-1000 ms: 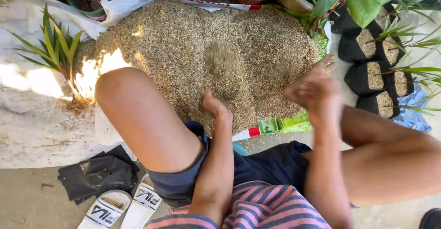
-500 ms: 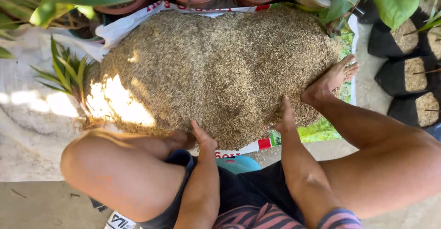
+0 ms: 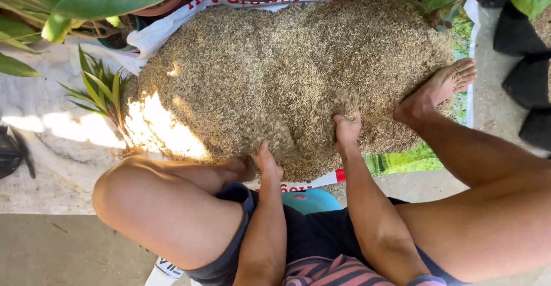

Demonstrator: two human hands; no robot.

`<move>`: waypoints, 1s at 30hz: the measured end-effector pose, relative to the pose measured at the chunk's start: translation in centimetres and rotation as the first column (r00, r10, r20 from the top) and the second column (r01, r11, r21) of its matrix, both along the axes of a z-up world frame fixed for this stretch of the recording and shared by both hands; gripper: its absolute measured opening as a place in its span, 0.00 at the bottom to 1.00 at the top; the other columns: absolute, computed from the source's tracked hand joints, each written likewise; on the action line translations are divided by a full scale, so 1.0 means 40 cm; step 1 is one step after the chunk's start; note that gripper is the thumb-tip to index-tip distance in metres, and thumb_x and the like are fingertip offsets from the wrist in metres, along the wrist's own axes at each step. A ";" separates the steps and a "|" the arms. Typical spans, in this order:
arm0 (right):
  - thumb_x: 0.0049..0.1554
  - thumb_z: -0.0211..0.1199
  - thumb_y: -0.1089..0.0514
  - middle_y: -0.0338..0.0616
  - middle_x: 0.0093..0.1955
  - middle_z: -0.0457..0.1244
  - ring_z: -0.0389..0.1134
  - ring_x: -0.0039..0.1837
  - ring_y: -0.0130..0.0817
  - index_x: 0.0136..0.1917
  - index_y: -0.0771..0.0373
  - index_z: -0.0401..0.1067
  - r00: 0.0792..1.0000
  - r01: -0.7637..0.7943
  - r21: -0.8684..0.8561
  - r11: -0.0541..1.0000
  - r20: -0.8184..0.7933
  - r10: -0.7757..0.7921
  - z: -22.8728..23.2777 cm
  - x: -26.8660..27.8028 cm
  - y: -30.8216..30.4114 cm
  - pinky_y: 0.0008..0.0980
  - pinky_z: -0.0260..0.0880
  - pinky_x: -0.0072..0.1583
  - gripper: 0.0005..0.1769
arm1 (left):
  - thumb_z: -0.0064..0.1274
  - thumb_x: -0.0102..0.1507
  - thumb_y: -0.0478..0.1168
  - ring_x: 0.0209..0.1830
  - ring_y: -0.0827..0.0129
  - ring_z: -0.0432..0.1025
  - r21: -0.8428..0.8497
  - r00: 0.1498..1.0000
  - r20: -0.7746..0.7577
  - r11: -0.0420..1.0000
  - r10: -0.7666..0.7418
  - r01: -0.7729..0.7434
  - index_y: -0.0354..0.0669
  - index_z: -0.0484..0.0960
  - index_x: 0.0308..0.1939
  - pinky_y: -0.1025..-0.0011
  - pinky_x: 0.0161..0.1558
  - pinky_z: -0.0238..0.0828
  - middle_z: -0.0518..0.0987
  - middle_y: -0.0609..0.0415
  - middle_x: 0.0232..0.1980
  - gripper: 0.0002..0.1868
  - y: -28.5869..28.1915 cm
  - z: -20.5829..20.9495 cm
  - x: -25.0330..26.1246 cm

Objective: Preparing a planting medium of rice husks and transplanting a small seedling.

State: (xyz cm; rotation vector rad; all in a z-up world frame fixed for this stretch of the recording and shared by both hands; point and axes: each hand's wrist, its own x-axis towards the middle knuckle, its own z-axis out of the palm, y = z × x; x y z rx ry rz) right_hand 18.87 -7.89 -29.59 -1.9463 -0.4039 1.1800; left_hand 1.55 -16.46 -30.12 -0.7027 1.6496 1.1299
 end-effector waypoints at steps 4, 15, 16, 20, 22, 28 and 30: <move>0.48 0.62 0.70 0.47 0.43 0.66 0.68 0.40 0.38 0.61 0.52 0.71 0.999 0.015 0.062 0.998 -0.035 -0.013 -0.088 0.035 0.002 0.39 0.70 0.40 0.28 | 0.59 0.66 0.39 0.82 0.36 0.28 0.053 0.986 -0.137 0.994 -0.091 0.099 0.44 0.33 0.82 0.34 0.77 0.31 0.30 0.35 0.82 0.54 0.023 -0.029 0.014; 0.57 0.65 0.27 0.67 0.64 0.60 0.62 0.69 0.55 0.72 0.76 0.56 0.981 -0.158 0.227 0.961 -0.076 0.180 0.318 -0.100 0.100 0.57 0.63 0.69 0.53 | 0.53 0.68 0.55 0.80 0.46 0.51 0.355 0.768 -0.408 0.689 -0.493 0.632 0.32 0.55 0.77 0.44 0.77 0.43 0.59 0.34 0.77 0.43 0.227 0.444 0.061; 0.57 0.65 0.27 0.67 0.64 0.60 0.62 0.69 0.55 0.72 0.76 0.56 0.981 -0.155 0.225 0.962 -0.079 0.177 0.341 -0.105 0.095 0.57 0.63 0.69 0.53 | 0.53 0.68 0.55 0.80 0.46 0.51 0.352 0.766 -0.408 0.689 -0.497 0.634 0.32 0.55 0.77 0.44 0.77 0.43 0.59 0.34 0.77 0.43 0.224 0.428 0.051; 0.62 0.54 0.25 0.68 0.69 0.56 0.55 0.74 0.61 0.72 0.73 0.59 0.958 -0.119 0.423 0.898 -0.190 0.217 0.243 -0.052 0.112 0.62 0.54 0.73 0.49 | 0.45 0.68 0.65 0.81 0.39 0.45 0.455 0.751 -0.501 0.608 -0.430 0.651 0.41 0.53 0.79 0.40 0.77 0.41 0.50 0.36 0.81 0.45 0.210 0.395 0.017; 0.66 0.47 0.25 0.71 0.75 0.53 0.49 0.79 0.66 0.75 0.72 0.60 0.947 -0.141 0.479 0.867 -0.191 0.259 0.177 -0.016 0.095 0.64 0.49 0.77 0.48 | 0.39 0.69 0.66 0.81 0.43 0.45 0.394 0.815 -0.442 0.735 -0.374 0.551 0.41 0.54 0.79 0.40 0.75 0.44 0.51 0.37 0.80 0.43 0.171 0.312 0.006; 0.56 0.65 0.33 0.57 0.77 0.53 0.50 0.80 0.51 0.78 0.64 0.55 0.902 0.427 -0.211 0.880 0.024 -0.431 -0.119 0.049 -0.182 0.52 0.47 0.79 0.49 | 0.62 0.52 0.77 0.83 0.43 0.34 -0.174 0.997 -0.081 0.985 0.000 -0.014 0.59 0.39 0.82 0.38 0.77 0.36 0.32 0.42 0.82 0.67 -0.005 0.113 0.037; 0.53 0.59 0.28 0.62 0.81 0.47 0.48 0.81 0.59 0.84 0.54 0.44 0.870 0.233 -0.384 0.894 -0.328 -0.368 -0.071 0.020 -0.184 0.75 0.40 0.73 0.57 | 0.61 0.56 0.74 0.82 0.37 0.30 -0.003 0.988 0.138 0.998 -0.069 0.070 0.51 0.40 0.83 0.29 0.73 0.38 0.32 0.39 0.83 0.66 0.013 0.101 0.042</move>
